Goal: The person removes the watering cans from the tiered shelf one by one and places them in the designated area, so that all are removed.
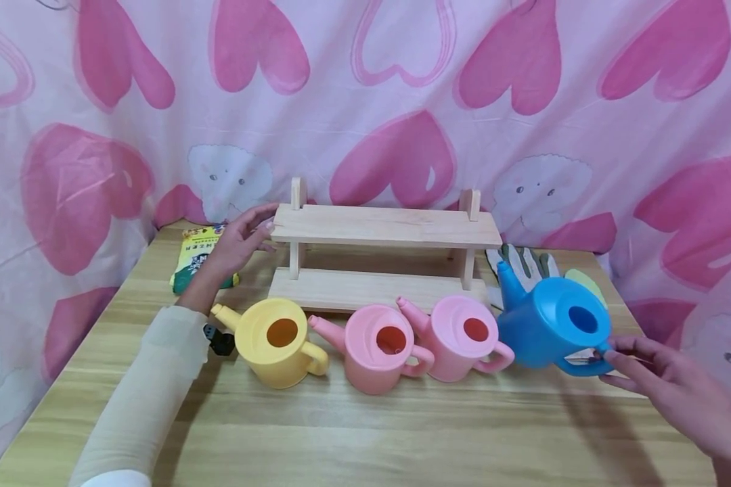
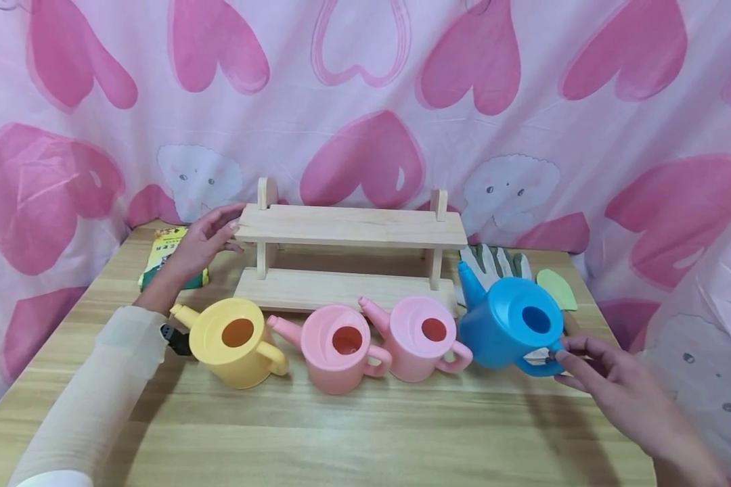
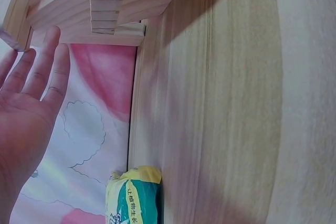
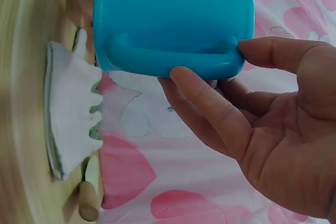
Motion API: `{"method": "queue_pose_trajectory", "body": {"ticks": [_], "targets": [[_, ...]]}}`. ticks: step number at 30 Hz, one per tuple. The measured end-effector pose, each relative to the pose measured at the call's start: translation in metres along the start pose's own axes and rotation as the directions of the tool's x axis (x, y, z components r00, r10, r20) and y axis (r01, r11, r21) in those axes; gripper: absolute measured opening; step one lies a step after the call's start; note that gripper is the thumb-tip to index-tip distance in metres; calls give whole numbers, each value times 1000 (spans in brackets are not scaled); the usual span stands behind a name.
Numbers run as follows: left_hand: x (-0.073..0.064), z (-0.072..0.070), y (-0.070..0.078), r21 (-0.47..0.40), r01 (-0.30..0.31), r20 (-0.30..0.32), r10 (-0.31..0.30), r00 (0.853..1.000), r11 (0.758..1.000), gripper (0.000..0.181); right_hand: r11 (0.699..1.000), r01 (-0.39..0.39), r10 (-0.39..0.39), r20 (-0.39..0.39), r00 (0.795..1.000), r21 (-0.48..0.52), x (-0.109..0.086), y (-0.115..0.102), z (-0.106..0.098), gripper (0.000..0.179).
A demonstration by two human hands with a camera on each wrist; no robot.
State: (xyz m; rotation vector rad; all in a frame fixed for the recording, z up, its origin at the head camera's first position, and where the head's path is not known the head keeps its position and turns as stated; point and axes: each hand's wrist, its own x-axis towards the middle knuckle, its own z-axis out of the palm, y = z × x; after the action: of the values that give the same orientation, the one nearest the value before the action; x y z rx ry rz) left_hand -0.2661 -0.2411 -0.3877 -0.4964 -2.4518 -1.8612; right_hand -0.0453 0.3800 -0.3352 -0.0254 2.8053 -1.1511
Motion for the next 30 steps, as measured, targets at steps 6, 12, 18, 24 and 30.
{"method": "queue_pose_trajectory", "body": {"ticks": [6,12,18,24,30], "targets": [[0,1,0,-11,-2,-1,2,1000,1000,52,1000,12,-11,-32,999,16,-4,1,13,31],[-6,3,13,-5,-2,5,2,1000,1000,52,996,-73,72,25,997,48,-5,0,19,35],[-6,3,13,4,0,6,0,1000,1000,52,988,-150,147,65,987,45,-3,-2,23,45],[-3,1,2,6,-1,2,1,1000,1000,52,979,-200,194,101,976,48,-4,-3,28,50],[-1,0,1,1,-6,4,6,1000,1000,53,971,-238,231,149,962,34,-2,-2,32,53]]}}
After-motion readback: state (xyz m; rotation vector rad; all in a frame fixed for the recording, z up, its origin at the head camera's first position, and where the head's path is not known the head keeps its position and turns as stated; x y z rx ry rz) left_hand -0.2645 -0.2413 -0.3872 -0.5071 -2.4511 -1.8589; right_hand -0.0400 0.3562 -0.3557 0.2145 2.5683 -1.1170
